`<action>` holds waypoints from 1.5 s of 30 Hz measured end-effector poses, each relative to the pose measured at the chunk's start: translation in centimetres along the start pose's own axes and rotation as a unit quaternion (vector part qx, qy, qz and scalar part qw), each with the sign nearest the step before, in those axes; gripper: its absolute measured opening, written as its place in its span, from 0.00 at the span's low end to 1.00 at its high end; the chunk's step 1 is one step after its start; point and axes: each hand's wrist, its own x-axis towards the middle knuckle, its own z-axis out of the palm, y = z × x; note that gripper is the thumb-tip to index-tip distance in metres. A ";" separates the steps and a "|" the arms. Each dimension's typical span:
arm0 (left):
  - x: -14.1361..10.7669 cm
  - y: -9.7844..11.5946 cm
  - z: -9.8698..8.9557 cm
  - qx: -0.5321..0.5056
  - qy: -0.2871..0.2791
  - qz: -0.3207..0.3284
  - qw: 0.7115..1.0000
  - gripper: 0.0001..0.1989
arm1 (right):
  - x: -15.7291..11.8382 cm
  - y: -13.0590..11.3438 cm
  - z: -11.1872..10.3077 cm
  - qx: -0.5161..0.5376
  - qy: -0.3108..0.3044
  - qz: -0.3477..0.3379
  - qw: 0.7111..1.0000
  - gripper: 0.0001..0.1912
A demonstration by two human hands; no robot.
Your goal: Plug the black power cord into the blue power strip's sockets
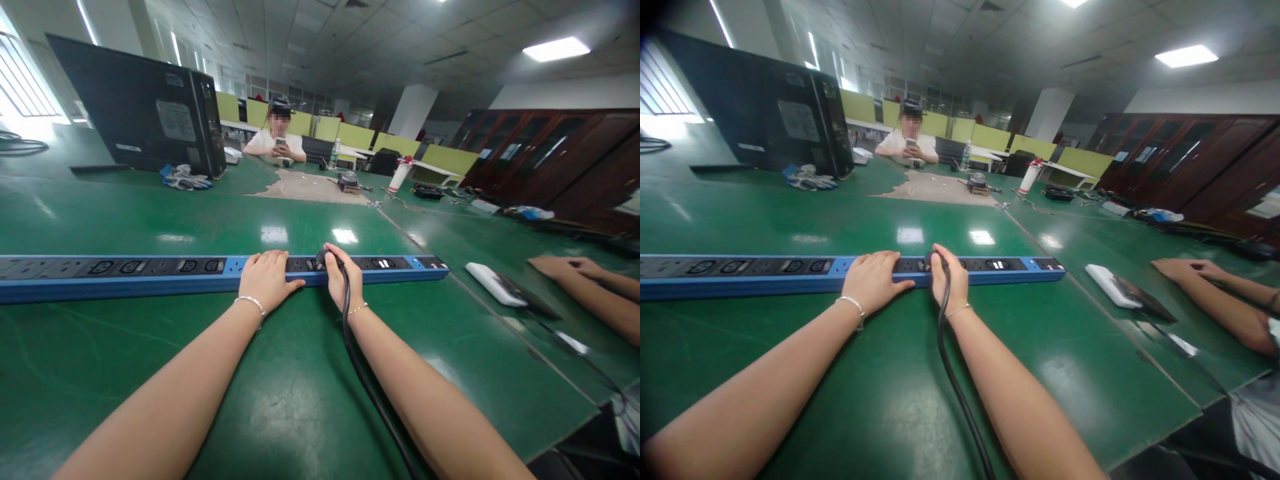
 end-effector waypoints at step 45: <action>-1.2 -3.6 -1.9 0.018 -0.035 -0.051 0.998 0.34 | -1.6 -3.1 4.4 -0.245 -0.075 -0.061 0.965 0.17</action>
